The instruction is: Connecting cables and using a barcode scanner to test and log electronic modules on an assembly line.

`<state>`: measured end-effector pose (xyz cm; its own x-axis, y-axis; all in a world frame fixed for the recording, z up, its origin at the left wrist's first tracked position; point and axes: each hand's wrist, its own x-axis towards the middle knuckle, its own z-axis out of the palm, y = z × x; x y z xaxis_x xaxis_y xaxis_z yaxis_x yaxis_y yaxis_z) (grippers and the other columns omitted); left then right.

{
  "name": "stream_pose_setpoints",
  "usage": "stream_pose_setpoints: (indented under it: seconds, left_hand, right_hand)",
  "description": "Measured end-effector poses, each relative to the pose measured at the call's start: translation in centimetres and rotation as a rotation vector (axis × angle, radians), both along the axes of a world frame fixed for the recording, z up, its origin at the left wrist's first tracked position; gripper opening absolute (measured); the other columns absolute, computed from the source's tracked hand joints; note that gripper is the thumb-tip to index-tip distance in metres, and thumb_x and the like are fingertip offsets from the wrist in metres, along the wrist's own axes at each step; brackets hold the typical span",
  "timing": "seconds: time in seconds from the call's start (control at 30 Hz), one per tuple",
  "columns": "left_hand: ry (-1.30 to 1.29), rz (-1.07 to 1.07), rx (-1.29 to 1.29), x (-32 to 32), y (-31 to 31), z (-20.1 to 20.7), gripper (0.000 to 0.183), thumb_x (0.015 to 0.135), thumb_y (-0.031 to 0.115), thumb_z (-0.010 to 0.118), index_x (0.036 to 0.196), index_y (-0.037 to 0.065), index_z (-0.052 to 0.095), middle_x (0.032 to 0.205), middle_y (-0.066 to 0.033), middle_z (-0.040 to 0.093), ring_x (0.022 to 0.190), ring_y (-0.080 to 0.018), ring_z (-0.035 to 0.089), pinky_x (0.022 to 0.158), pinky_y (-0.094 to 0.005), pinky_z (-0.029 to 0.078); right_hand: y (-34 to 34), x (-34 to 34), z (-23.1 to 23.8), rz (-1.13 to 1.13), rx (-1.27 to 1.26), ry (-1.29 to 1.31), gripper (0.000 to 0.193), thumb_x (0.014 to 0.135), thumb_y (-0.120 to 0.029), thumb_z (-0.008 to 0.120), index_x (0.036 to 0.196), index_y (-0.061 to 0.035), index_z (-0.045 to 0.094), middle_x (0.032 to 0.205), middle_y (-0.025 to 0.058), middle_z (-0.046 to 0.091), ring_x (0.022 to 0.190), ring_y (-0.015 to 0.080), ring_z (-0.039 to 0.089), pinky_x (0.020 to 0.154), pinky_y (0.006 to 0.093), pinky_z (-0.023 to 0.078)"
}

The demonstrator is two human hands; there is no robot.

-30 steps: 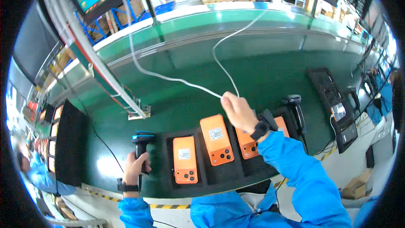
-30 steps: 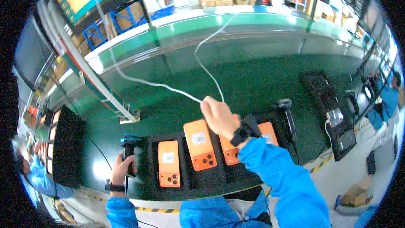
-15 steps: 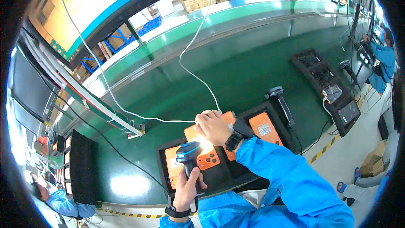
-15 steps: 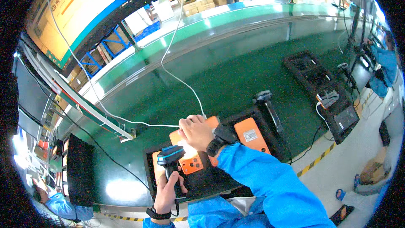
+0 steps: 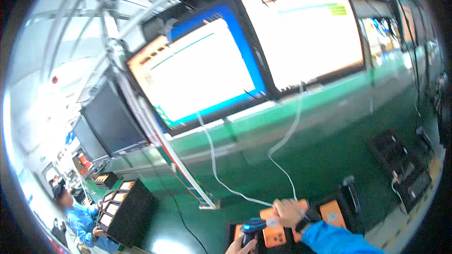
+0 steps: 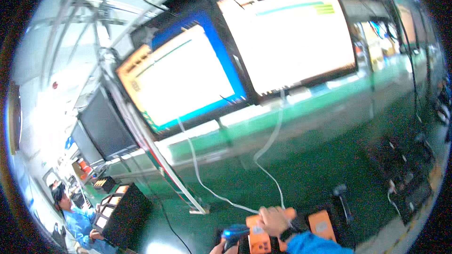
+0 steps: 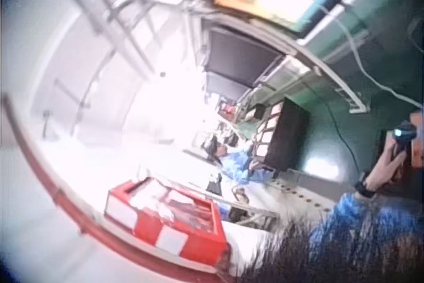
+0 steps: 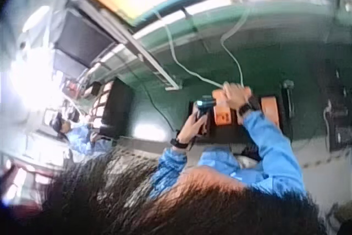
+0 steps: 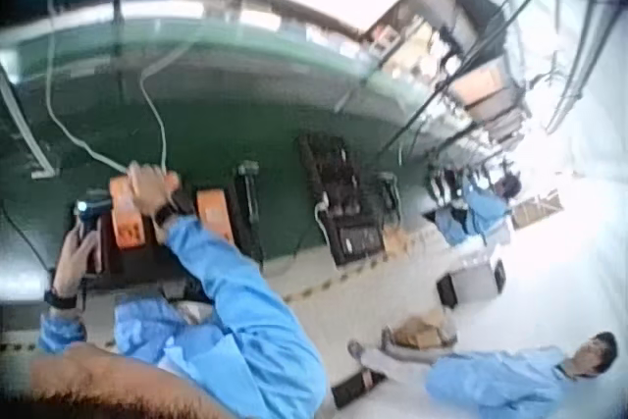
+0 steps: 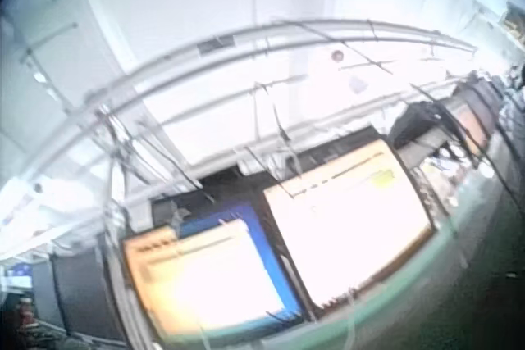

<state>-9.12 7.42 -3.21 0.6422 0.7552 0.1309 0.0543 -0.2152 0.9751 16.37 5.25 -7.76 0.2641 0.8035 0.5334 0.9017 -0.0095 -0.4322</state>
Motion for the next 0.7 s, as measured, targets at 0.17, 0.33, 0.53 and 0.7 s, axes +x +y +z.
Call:
stream_pose_setpoints:
  seconds: [0.17, 0.33, 0.53, 0.7]
  left_hand:
    - [0.327, 0.307, 0.6, -6.3, 8.1, -0.8, 0.032, 0.089, 0.019, 0.061, 0.112, -0.002, 0.055, 0.094, -0.0297, 0.063, 0.09, -0.0479, 0.059, 0.073, -0.0469, 0.049]
    - [0.555, 0.506, 0.58, -11.2, 15.0, -7.0, 0.036, 0.087, 0.026, 0.062, 0.108, -0.001, 0.052, 0.091, -0.031, 0.063, 0.088, -0.0506, 0.058, 0.072, -0.0535, 0.047]
    - [0.37, 0.697, 0.976, -5.0, 10.1, 1.5, 0.064, 0.074, 0.02, 0.073, 0.13, 0.0, 0.048, 0.122, -0.0251, 0.056, 0.114, -0.0415, 0.051, 0.099, -0.0463, 0.04]
    - [-0.222, -0.301, 0.072, 2.7, 3.6, 4.6, 0.051, 0.086, 0.015, 0.071, 0.129, 0.0, 0.05, 0.115, -0.013, 0.062, 0.103, -0.0173, 0.06, 0.085, -0.0315, 0.05]
  right_hand:
    - [-0.4, 0.5, -0.4, 0.055, -0.08, 0.037, 0.033, 0.081, -0.041, 0.063, 0.09, -0.011, 0.053, 0.076, 0.01, 0.062, 0.076, 0.0333, 0.061, 0.074, 0.046, 0.041]
    - [0.5, 1.1, 0.2, 0.064, -0.08, 0.116, 0.036, 0.081, -0.043, 0.066, 0.09, -0.0112, 0.052, 0.08, 0.007, 0.062, 0.08, 0.0311, 0.062, 0.074, 0.0443, 0.04]
    - [-0.5, 0.1, 3.7, 0.217, 0.078, 0.528, 0.048, 0.076, -0.032, 0.081, 0.087, -0.0052, 0.042, 0.081, 0.0118, 0.059, 0.083, 0.0228, 0.066, 0.076, 0.0355, 0.049]
    - [-2.2, -3.2, 8.2, 0.381, 0.109, 0.707, 0.043, 0.084, -0.024, 0.075, 0.091, -0.0048, 0.037, 0.081, 0.0081, 0.059, 0.079, 0.0146, 0.062, 0.076, 0.0285, 0.048]
